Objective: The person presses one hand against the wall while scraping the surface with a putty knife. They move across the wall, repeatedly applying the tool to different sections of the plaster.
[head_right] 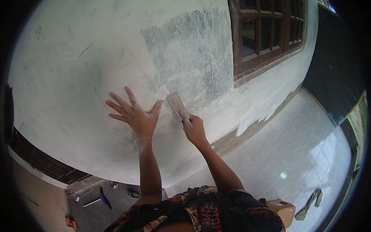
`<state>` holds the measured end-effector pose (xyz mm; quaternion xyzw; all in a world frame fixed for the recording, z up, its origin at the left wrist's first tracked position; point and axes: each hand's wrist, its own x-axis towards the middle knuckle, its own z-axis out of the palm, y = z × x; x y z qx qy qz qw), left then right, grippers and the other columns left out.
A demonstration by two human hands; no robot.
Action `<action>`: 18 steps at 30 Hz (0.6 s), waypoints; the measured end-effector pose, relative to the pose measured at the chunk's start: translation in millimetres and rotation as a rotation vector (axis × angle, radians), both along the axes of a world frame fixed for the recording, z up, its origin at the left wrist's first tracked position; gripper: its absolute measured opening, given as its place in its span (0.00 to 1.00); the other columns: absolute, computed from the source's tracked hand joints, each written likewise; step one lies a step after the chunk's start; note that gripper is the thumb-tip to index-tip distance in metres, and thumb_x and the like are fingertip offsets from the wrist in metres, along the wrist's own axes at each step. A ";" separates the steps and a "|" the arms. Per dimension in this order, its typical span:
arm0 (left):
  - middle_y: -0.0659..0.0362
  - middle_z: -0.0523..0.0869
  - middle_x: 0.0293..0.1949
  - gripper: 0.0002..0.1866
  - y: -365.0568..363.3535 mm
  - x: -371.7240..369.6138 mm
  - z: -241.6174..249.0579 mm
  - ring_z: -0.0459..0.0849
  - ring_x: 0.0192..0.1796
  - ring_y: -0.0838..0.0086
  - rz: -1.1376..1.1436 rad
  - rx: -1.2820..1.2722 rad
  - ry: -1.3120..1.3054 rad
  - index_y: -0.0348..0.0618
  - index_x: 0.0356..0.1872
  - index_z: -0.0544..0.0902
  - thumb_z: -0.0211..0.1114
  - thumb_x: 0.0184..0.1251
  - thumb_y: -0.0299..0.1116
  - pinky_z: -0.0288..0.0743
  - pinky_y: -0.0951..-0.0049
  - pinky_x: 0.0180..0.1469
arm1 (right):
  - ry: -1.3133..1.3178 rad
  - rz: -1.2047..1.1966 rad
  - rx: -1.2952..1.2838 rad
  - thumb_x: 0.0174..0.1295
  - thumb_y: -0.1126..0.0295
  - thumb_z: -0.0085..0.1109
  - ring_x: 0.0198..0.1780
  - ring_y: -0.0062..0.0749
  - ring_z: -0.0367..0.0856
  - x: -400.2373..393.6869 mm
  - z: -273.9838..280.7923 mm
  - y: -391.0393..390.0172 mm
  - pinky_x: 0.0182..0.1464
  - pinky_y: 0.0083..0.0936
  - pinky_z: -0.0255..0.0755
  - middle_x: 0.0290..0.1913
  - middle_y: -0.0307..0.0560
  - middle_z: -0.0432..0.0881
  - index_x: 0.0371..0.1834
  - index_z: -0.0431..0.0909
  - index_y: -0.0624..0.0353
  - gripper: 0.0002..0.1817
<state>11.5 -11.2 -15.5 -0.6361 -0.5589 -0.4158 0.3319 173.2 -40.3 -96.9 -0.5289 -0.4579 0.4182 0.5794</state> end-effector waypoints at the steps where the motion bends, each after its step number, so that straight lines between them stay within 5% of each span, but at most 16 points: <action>1: 0.32 0.30 0.77 0.66 -0.1 0.5 0.2 0.24 0.76 0.27 -0.003 -0.001 -0.005 0.50 0.80 0.47 0.73 0.45 0.70 0.27 0.12 0.61 | -0.061 -0.013 0.073 0.72 0.41 0.49 0.18 0.25 0.70 0.5 3.0 1.3 0.24 0.30 0.64 0.13 0.42 0.70 0.18 0.73 0.66 0.37; 18: 0.31 0.31 0.77 0.66 0.0 0.7 1.4 0.24 0.76 0.27 -0.023 -0.001 -0.009 0.51 0.80 0.47 0.74 0.45 0.69 0.26 0.12 0.61 | 0.037 -0.012 -0.033 0.73 0.44 0.50 0.17 0.21 0.68 -7.0 -6.3 -10.1 0.22 0.28 0.63 0.13 0.39 0.68 0.15 0.72 0.64 0.35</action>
